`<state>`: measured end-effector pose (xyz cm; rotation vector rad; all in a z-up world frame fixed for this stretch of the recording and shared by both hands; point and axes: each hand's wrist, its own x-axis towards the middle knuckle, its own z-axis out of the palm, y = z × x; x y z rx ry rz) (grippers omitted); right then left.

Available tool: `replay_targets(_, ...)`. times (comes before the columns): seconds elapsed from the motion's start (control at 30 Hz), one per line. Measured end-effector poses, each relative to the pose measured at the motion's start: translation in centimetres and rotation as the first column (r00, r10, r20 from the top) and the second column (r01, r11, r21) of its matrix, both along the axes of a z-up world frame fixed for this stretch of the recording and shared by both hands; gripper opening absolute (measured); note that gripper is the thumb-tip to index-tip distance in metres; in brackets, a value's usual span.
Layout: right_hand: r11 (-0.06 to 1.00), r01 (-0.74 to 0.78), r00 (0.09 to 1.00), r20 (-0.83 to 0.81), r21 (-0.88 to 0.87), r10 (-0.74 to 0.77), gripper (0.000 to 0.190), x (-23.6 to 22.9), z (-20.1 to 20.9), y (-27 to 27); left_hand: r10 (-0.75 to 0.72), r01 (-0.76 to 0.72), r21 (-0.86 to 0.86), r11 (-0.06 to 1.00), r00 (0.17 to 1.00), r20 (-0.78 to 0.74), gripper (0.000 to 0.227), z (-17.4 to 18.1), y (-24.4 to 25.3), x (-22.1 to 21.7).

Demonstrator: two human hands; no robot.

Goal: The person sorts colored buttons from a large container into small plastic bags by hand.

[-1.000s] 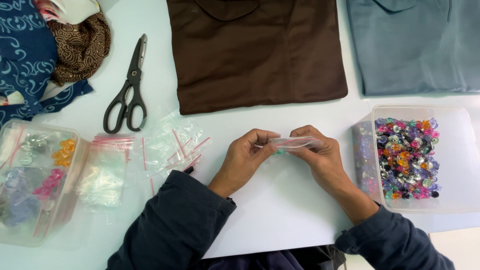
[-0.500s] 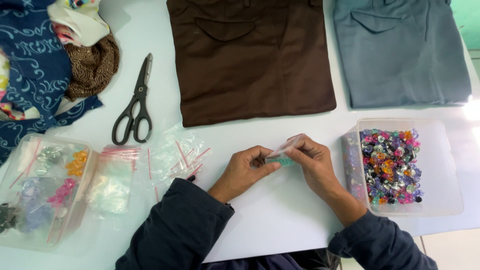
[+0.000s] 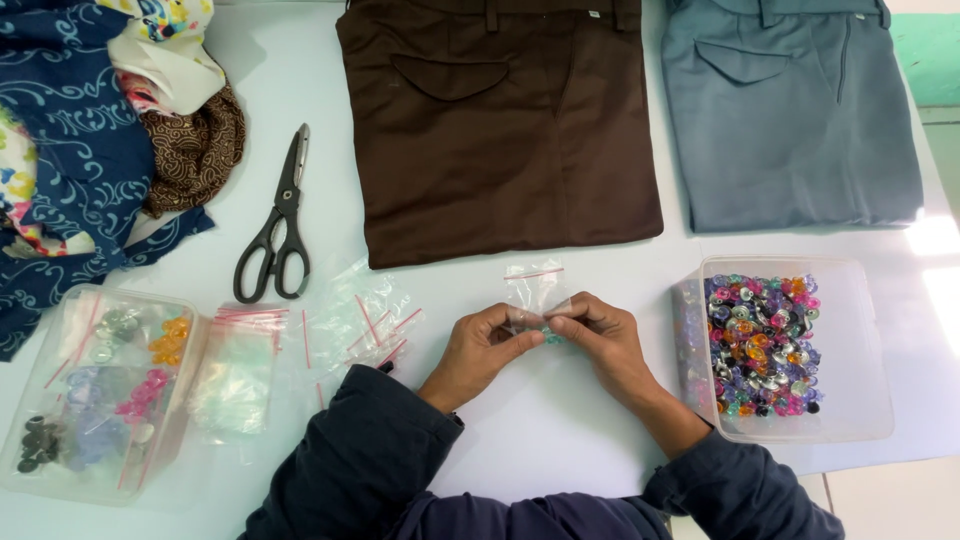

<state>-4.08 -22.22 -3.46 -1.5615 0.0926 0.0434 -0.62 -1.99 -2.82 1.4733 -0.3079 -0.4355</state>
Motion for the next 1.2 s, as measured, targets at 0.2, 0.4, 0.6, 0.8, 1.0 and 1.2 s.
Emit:
replay_targets(0.2,0.999,0.03,0.998,0.05,-0.015,-0.03,0.019,-0.3,-1.0,0.2,0.0,0.0,-0.022,1.0,0.999,0.033,0.035,1.2,-0.1,-0.2)
replay_targets(0.4,0.994,0.012,0.997,0.082,-0.108,-0.004,0.013,-0.7,-0.9,-0.4,-0.009,0.01,-0.026,1.0,0.998,0.056,0.046,-1.0,-0.1,-0.7)
replay_targets(0.6,0.991,-0.024,0.989,0.142,-0.128,0.043,0.016,-0.6,0.5,0.6,-0.015,0.019,-0.032,0.999,0.995,0.098,0.055,-0.7,0.0,-0.8)
replay_targets(0.8,0.992,0.025,0.997,0.078,-0.124,-0.015,0.016,-1.0,0.8,0.9,-0.084,0.085,-0.003,0.996,0.989,0.118,0.061,-1.0,0.1,-0.6)
replay_targets(1.0,0.986,0.017,0.996,0.086,-0.166,-0.003,0.018,-1.1,1.5,1.2,-0.004,0.003,0.004,1.0,0.99,0.138,0.061,-0.8,0.3,-0.4)
replay_targets(1.2,0.999,0.041,0.998,0.053,-0.026,-0.04,0.014,-1.8,0.4,0.4,0.059,-0.072,0.048,0.996,0.973,0.224,0.058,1.7,1.0,-2.1)
